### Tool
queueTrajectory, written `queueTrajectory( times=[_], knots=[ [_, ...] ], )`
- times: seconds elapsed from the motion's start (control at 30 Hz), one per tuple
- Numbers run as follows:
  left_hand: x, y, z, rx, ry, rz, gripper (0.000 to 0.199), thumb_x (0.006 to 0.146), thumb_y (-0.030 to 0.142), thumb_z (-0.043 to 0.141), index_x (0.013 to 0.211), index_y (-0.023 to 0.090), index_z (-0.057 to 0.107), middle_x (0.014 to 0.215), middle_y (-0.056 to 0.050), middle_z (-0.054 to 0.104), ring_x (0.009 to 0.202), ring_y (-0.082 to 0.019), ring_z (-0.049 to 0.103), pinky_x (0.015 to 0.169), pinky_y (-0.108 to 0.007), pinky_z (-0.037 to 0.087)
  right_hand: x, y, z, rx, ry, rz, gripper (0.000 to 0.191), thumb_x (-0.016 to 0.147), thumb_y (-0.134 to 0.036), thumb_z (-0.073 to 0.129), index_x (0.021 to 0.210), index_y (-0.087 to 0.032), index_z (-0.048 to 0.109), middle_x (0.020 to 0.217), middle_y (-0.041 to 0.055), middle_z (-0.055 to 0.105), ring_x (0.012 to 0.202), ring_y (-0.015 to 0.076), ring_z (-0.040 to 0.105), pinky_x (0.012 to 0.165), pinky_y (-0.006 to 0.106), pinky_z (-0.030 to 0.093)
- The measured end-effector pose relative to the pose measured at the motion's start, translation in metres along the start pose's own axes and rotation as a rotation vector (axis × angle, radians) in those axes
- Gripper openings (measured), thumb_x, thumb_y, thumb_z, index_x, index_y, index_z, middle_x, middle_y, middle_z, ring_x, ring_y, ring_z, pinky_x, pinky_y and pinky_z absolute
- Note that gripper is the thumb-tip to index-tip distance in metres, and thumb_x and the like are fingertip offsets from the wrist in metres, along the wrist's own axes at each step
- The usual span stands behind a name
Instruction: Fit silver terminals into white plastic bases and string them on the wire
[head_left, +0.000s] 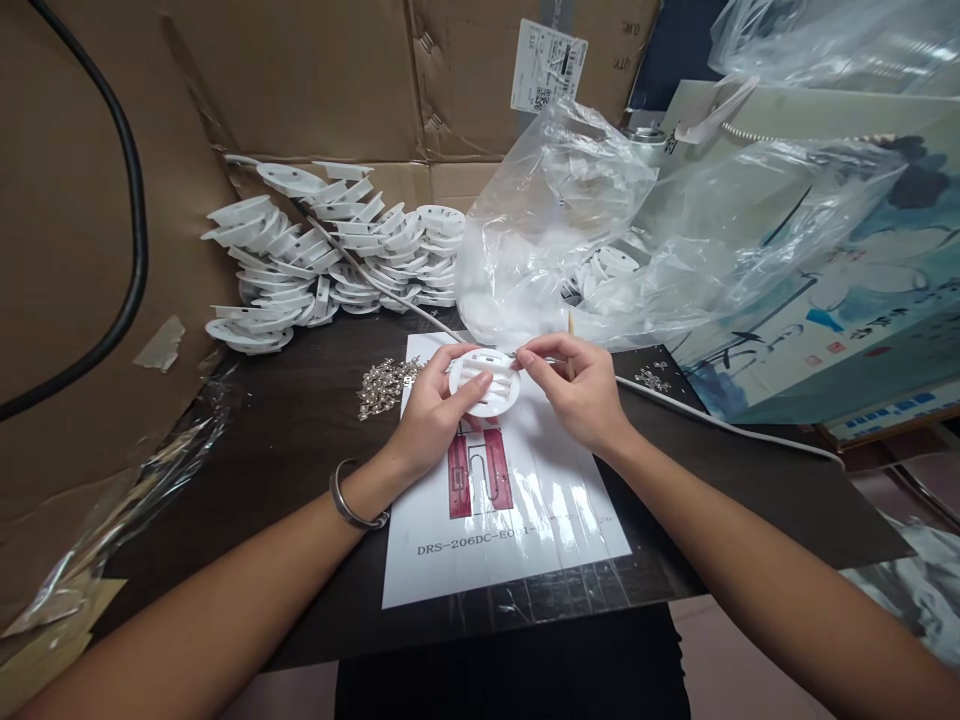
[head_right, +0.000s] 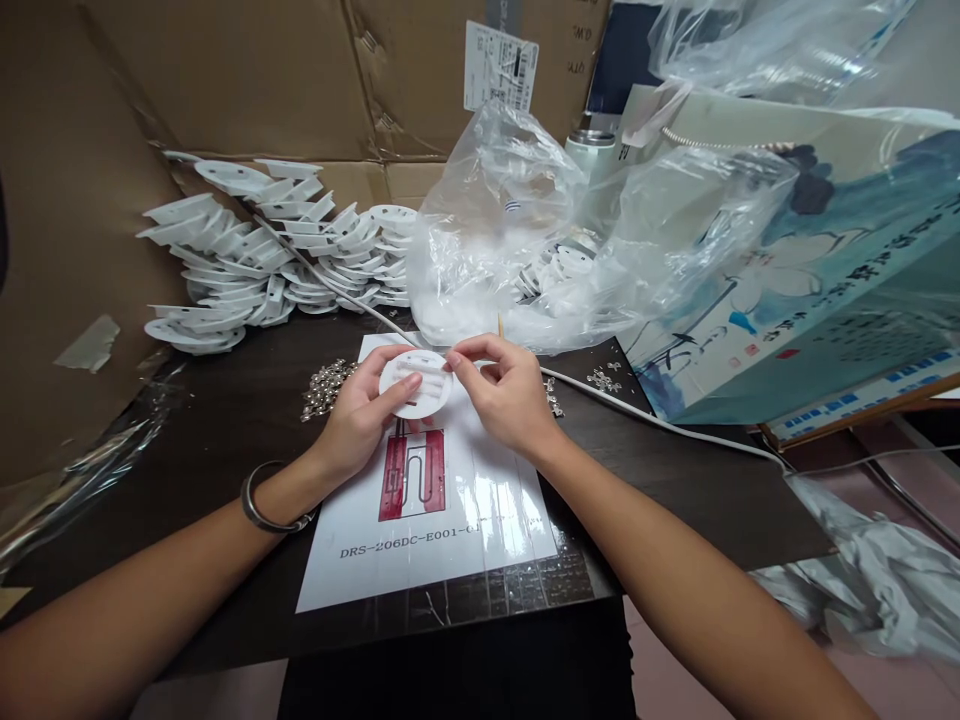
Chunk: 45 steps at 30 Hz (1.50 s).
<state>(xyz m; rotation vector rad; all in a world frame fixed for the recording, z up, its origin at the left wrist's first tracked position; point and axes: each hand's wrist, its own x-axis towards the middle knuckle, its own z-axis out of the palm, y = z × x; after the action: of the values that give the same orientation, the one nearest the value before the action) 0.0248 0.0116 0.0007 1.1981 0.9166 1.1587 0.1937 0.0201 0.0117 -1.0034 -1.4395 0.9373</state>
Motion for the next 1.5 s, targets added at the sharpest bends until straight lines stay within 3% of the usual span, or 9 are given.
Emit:
queueTrajectory(
  times=[0.2,0.4,0.53,0.87,1.03,1.2,1.27,1.37,1.5],
  knots=[
    [-0.0012,-0.0006,0.0007,0.006,-0.123,0.035,0.059,0.068,0.024,0.08,0.118,0.018,0.048,0.09,-0.003,0.065,0.06,-0.012,0.064,0.044,-0.019,0.052,0.0018,-0.0008,-0.0014,0.067,0.052,-0.019,0.011,0.079,-0.028,0.068,0.077,-0.017,0.066,0.074,0.0016,0.069,0.06,0.0096,0.057,0.052,0.024,0.043],
    [0.0004,-0.003,0.0009,-0.001,-0.082,0.026,0.059,0.066,0.021,0.081,0.115,0.017,0.049,0.089,-0.004,0.065,0.062,-0.014,0.067,0.046,-0.02,0.055,0.0022,-0.0006,-0.0015,0.053,0.037,-0.002,0.014,0.077,-0.031,0.069,0.075,-0.017,0.068,0.073,-0.0001,0.067,0.05,0.0056,0.047,0.047,0.023,0.037],
    [0.0004,-0.0024,0.002,-0.056,-0.072,0.018,0.056,0.065,0.018,0.081,0.112,0.017,0.051,0.096,-0.005,0.067,0.073,-0.017,0.07,0.056,-0.023,0.06,0.0031,0.0018,-0.0016,-0.021,0.043,-0.03,0.013,0.079,-0.03,0.067,0.075,-0.017,0.068,0.074,0.0004,0.066,0.057,0.0077,0.05,0.05,0.024,0.038],
    [0.0007,-0.004,0.0029,-0.11,-0.122,0.006,0.056,0.068,0.014,0.079,0.117,0.018,0.05,0.111,-0.009,0.068,0.089,-0.023,0.072,0.062,-0.021,0.061,0.0036,0.0076,-0.0044,-0.249,0.081,-0.085,0.011,0.08,-0.026,0.063,0.075,-0.017,0.067,0.068,-0.0002,0.06,0.053,0.0075,0.044,0.048,0.024,0.034],
    [0.0015,-0.0028,0.0028,-0.046,-0.094,-0.01,0.052,0.073,0.025,0.077,0.115,0.017,0.047,0.097,-0.007,0.07,0.075,-0.021,0.073,0.058,-0.023,0.061,0.0013,0.0075,-0.0032,-0.22,0.134,-0.127,0.01,0.083,-0.026,0.062,0.079,-0.017,0.066,0.078,0.0005,0.064,0.048,0.0052,0.04,0.044,0.024,0.031],
    [-0.0001,-0.0008,0.0003,-0.013,-0.177,-0.016,0.05,0.076,0.029,0.074,0.117,0.014,0.049,0.07,0.0,0.065,0.055,-0.014,0.065,0.053,-0.026,0.058,-0.0016,0.004,-0.0026,-0.217,0.182,-0.266,0.009,0.086,-0.026,0.061,0.081,-0.02,0.065,0.08,0.0002,0.064,0.044,0.0045,0.031,0.042,0.025,0.029],
    [-0.0013,0.0005,-0.0007,0.026,-0.233,-0.033,0.041,0.075,0.027,0.074,0.109,0.014,0.055,0.067,0.001,0.062,0.049,-0.01,0.058,0.048,-0.023,0.052,-0.0024,0.0021,-0.0037,-0.223,0.126,-0.309,0.008,0.087,-0.026,0.06,0.083,-0.021,0.065,0.09,0.0023,0.068,0.045,0.0057,0.035,0.044,0.027,0.031],
    [-0.0021,0.0012,-0.0017,0.127,-0.302,-0.053,0.022,0.077,0.029,0.071,0.091,0.015,0.06,0.058,0.004,0.054,0.042,-0.006,0.048,0.039,-0.02,0.039,-0.0032,0.0016,-0.0056,-0.29,-0.069,-0.383,0.008,0.088,-0.024,0.059,0.087,-0.023,0.066,0.105,0.0039,0.07,0.05,0.0083,0.046,0.046,0.028,0.035],
    [-0.0009,-0.0005,-0.0013,0.142,-0.239,0.017,0.02,0.081,0.036,0.066,0.087,0.017,0.066,0.052,0.005,0.045,0.04,-0.006,0.039,0.038,-0.022,0.032,-0.0043,0.0051,-0.0041,-0.319,-0.163,-0.468,0.008,0.088,-0.019,0.059,0.088,-0.022,0.066,0.089,0.0022,0.073,0.062,0.0114,0.059,0.054,0.029,0.043]
  ],
)
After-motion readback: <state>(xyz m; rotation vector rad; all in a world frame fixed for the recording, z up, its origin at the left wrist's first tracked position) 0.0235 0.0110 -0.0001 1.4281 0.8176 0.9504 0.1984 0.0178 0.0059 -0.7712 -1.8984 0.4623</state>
